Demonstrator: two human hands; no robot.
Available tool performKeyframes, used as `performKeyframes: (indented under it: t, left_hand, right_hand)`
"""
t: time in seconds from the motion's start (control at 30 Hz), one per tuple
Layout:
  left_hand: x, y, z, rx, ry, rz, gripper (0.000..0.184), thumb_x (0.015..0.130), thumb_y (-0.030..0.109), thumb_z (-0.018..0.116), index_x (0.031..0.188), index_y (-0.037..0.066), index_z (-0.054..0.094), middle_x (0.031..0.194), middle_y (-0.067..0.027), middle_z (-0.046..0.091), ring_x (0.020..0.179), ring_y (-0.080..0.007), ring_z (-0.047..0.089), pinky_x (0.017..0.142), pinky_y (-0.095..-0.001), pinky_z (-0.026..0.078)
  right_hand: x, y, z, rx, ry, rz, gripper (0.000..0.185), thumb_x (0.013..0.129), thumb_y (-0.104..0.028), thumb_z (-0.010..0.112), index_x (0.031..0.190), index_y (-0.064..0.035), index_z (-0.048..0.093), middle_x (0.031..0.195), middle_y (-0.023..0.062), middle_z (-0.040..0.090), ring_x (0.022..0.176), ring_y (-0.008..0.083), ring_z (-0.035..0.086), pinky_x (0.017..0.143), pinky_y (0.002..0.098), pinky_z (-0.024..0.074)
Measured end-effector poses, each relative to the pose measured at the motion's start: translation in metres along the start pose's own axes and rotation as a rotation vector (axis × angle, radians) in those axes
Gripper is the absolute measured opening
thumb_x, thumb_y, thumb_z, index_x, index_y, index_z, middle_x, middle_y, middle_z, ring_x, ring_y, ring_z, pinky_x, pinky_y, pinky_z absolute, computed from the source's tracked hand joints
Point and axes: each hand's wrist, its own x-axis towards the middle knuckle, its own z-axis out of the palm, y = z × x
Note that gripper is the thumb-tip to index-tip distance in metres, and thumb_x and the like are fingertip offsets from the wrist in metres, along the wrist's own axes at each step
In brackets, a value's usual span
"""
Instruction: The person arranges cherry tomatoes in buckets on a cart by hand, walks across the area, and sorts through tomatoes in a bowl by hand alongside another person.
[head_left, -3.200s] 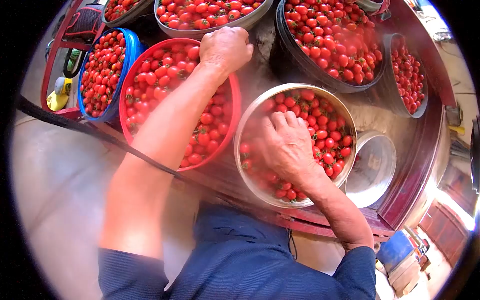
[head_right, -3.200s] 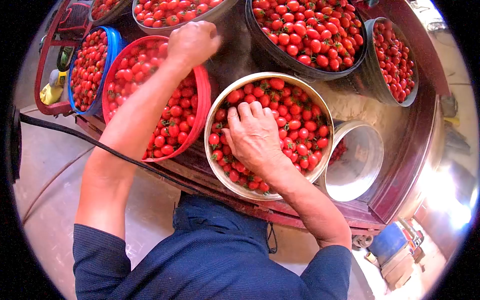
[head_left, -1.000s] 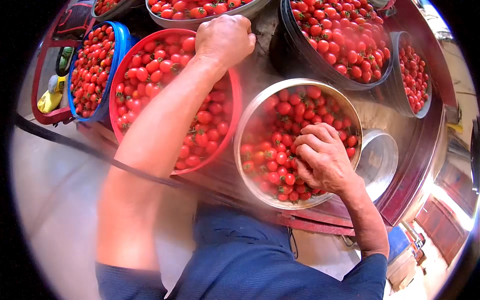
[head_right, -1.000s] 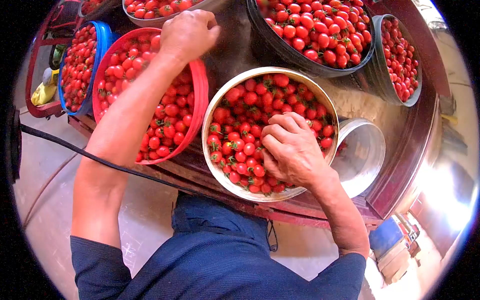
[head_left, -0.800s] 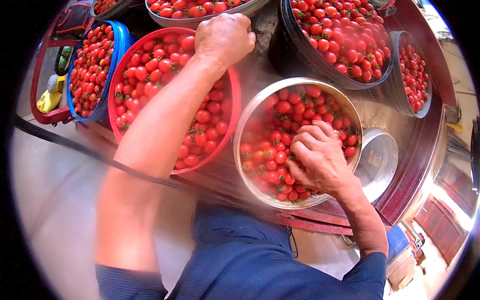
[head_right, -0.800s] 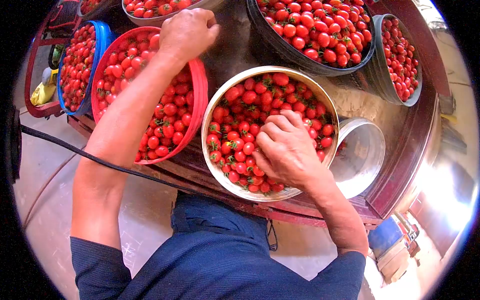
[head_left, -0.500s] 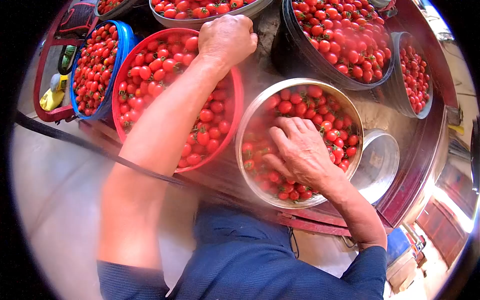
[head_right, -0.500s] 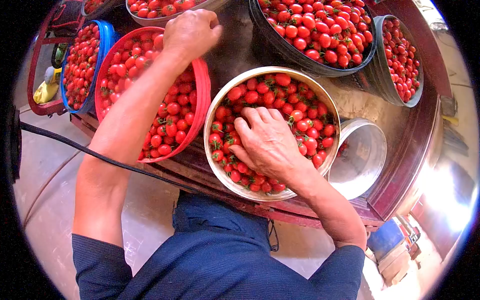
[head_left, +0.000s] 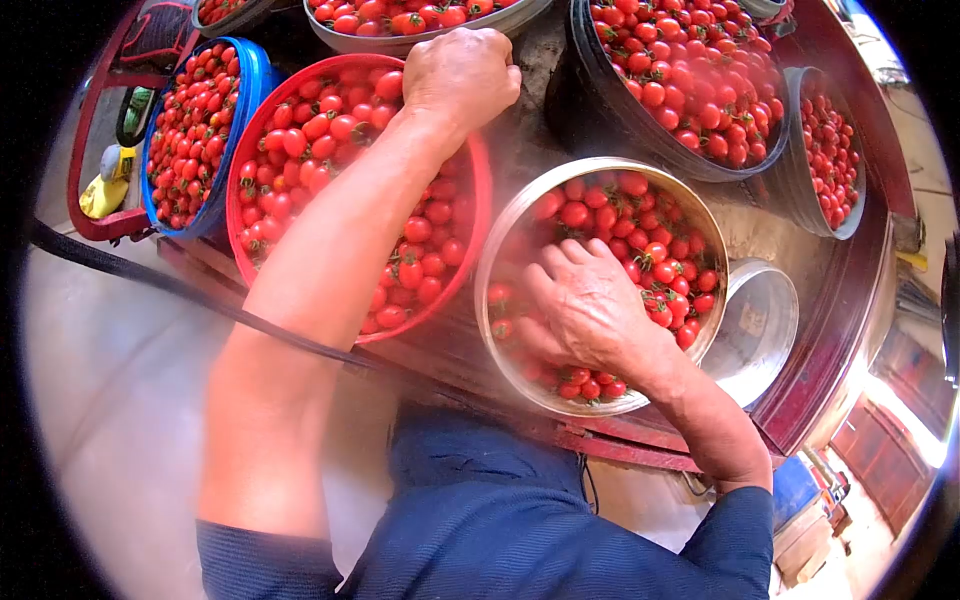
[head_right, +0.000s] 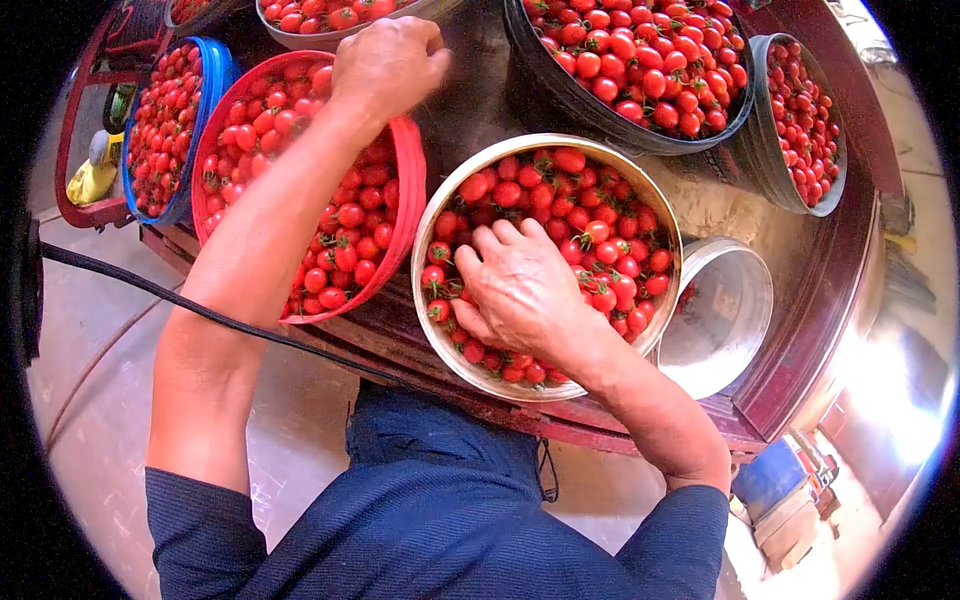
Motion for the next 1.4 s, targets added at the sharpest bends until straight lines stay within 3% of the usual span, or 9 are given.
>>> performKeyframes:
  t: [0.2, 0.3, 0.6, 0.97, 1.17, 1.4]
  left_hand:
    - [0.000, 0.000, -0.002, -0.007, -0.034, -0.015, 0.029, 0.088, 0.035, 0.063, 0.098, 0.013, 0.079, 0.099, -0.0149, 0.076, 0.097, -0.0344, 0.073, 0.090, -0.0492, 0.057]
    - [0.000, -0.002, 0.000, -0.013, -0.016, 0.006, 0.028, 0.088, 0.035, 0.063, 0.097, 0.013, 0.079, 0.098, -0.0149, 0.076, 0.096, -0.0343, 0.073, 0.090, -0.0492, 0.057]
    - [-0.001, -0.002, 0.001, -0.020, 0.007, 0.025, 0.029, 0.088, 0.034, 0.065, 0.096, 0.011, 0.078, 0.096, -0.0155, 0.076, 0.095, -0.0341, 0.074, 0.086, -0.0481, 0.058]
    - [-0.002, -0.001, -0.001, -0.041, 0.013, 0.026, 0.030, 0.087, 0.034, 0.066, 0.096, 0.009, 0.079, 0.093, -0.0174, 0.077, 0.091, -0.0341, 0.075, 0.083, -0.0471, 0.059]
    - [-0.001, -0.002, 0.000, -0.038, 0.001, 0.009, 0.029, 0.087, 0.034, 0.066, 0.097, 0.011, 0.079, 0.093, -0.0155, 0.077, 0.091, -0.0338, 0.075, 0.083, -0.0476, 0.059]
    - [-0.001, -0.001, -0.001, -0.025, -0.008, 0.002, 0.029, 0.088, 0.034, 0.064, 0.097, 0.011, 0.079, 0.094, -0.0145, 0.077, 0.093, -0.0335, 0.075, 0.086, -0.0473, 0.058]
  right_hand:
    - [0.000, 0.008, -0.004, 0.041, 0.000, -0.071, 0.035, 0.080, -0.038, 0.071, 0.090, -0.0049, 0.066, 0.087, 0.0125, 0.064, 0.090, 0.0301, 0.062, 0.081, 0.0443, 0.0465]
    - [-0.004, 0.016, -0.011, 0.014, -0.115, -0.110, 0.029, 0.077, -0.034, 0.067, 0.084, -0.0061, 0.064, 0.083, 0.0118, 0.063, 0.085, 0.0292, 0.062, 0.079, 0.0443, 0.0459]
    - [-0.022, 0.026, -0.028, -0.001, -0.182, -0.151, 0.023, 0.073, -0.030, 0.071, 0.081, -0.0101, 0.064, 0.084, 0.0079, 0.060, 0.085, 0.0266, 0.060, 0.082, 0.0420, 0.0444]
    - [-0.048, 0.038, -0.031, 0.094, 0.029, -0.152, 0.025, 0.066, -0.019, 0.076, 0.084, -0.0076, 0.063, 0.098, 0.0081, 0.065, 0.098, 0.0283, 0.061, 0.097, 0.0435, 0.0463]
    - [-0.058, 0.043, -0.037, 0.142, 0.115, -0.103, 0.028, 0.066, -0.012, 0.079, 0.088, -0.0068, 0.063, 0.104, 0.0076, 0.067, 0.107, 0.0289, 0.062, 0.100, 0.0464, 0.0469]
    - [-0.062, 0.059, -0.033, 0.194, 0.239, -0.020, 0.026, 0.072, -0.007, 0.078, 0.093, -0.0046, 0.064, 0.104, 0.0094, 0.068, 0.104, 0.0315, 0.065, 0.097, 0.0456, 0.0497]
